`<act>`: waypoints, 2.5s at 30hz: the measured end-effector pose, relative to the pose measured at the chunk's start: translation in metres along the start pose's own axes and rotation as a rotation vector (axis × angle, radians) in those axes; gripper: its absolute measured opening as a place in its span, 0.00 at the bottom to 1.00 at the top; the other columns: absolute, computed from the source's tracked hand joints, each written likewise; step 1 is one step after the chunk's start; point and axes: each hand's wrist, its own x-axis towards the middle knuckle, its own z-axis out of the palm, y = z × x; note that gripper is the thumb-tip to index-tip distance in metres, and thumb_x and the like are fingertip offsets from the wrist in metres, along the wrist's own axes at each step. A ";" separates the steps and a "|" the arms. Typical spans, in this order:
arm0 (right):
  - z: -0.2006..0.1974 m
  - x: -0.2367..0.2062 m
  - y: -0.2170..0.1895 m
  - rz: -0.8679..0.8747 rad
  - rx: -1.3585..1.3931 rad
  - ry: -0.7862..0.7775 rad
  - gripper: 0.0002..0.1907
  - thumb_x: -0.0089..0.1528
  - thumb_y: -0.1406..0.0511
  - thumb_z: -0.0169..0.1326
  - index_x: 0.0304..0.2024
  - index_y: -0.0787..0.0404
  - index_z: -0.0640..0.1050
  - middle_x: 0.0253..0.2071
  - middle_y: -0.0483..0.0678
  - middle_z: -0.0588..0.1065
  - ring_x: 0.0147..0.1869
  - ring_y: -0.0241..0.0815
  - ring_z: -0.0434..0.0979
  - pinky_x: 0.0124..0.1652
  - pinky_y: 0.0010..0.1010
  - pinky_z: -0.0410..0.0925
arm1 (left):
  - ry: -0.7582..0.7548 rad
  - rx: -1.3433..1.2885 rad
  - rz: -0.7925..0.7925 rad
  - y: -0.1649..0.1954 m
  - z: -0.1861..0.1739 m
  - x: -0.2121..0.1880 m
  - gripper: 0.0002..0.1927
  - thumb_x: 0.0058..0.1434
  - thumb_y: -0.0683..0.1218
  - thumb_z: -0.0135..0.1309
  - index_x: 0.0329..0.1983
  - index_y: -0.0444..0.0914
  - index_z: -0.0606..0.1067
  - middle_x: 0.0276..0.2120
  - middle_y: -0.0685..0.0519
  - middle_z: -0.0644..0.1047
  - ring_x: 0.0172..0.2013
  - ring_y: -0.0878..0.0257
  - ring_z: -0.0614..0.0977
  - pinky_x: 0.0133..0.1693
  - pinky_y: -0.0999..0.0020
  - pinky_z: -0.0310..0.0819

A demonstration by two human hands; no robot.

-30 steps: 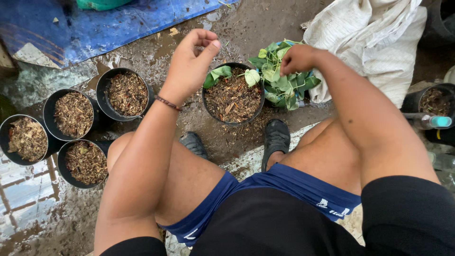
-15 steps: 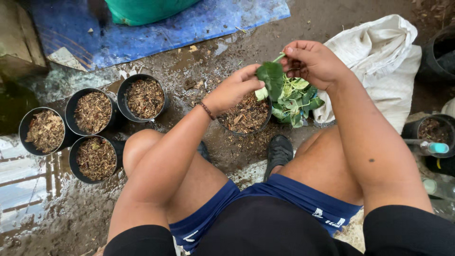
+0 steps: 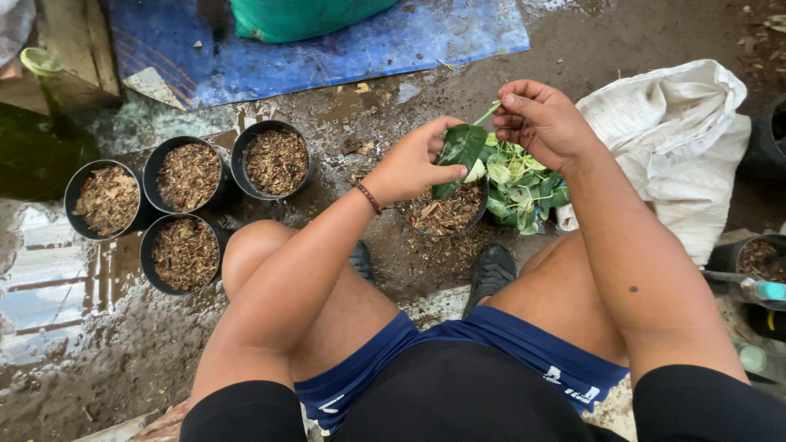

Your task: The person sits on the ground and plants small leafy cuttings into several black pots filled with soil. They use a small knife to trim the cuttings and then place them into the soil, pressing the soil around the base of each plant.

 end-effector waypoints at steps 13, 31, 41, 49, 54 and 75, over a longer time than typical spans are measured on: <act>0.061 0.004 0.046 0.030 0.137 0.032 0.04 0.69 0.65 0.57 0.45 0.54 0.75 0.40 0.40 0.78 0.41 0.34 0.81 0.40 0.28 0.74 | 0.071 0.167 -0.015 -0.024 -0.019 -0.032 0.21 0.60 0.40 0.61 0.57 0.34 0.73 0.45 0.53 0.82 0.46 0.68 0.81 0.50 0.70 0.77; 0.101 -0.060 0.012 0.098 0.054 -0.020 0.17 0.65 0.68 0.58 0.57 0.61 0.75 0.39 0.46 0.79 0.41 0.34 0.81 0.41 0.27 0.75 | -0.297 -0.479 -0.103 0.000 0.021 -0.067 0.27 0.66 0.34 0.45 0.70 0.31 0.66 0.53 0.51 0.77 0.52 0.66 0.79 0.57 0.64 0.75; 0.097 -0.101 -0.006 -0.019 0.099 -0.011 0.20 0.64 0.71 0.59 0.59 0.63 0.73 0.40 0.50 0.79 0.43 0.40 0.81 0.44 0.32 0.76 | -0.440 -0.513 -0.187 0.026 0.033 -0.075 0.33 0.65 0.37 0.49 0.75 0.33 0.60 0.46 0.51 0.76 0.38 0.71 0.73 0.38 0.73 0.66; 0.089 -0.104 -0.012 -0.054 0.106 0.013 0.20 0.65 0.73 0.59 0.59 0.63 0.72 0.40 0.51 0.79 0.45 0.42 0.81 0.46 0.33 0.76 | -0.552 -0.664 -0.087 0.024 0.034 -0.064 0.32 0.68 0.39 0.51 0.75 0.31 0.60 0.61 0.52 0.75 0.61 0.68 0.75 0.66 0.66 0.68; 0.081 -0.103 -0.012 -0.086 0.099 0.011 0.21 0.65 0.73 0.59 0.59 0.64 0.72 0.40 0.51 0.80 0.45 0.43 0.82 0.48 0.35 0.76 | -0.574 -0.730 -0.126 0.027 0.033 -0.059 0.31 0.69 0.39 0.50 0.75 0.31 0.59 0.60 0.51 0.76 0.60 0.66 0.77 0.64 0.66 0.70; 0.071 -0.098 -0.014 -0.096 0.040 0.023 0.19 0.65 0.73 0.59 0.58 0.63 0.72 0.42 0.52 0.80 0.47 0.44 0.82 0.49 0.35 0.76 | -0.603 -0.791 -0.168 0.027 0.029 -0.047 0.33 0.69 0.38 0.49 0.77 0.29 0.58 0.62 0.49 0.72 0.62 0.67 0.73 0.70 0.64 0.66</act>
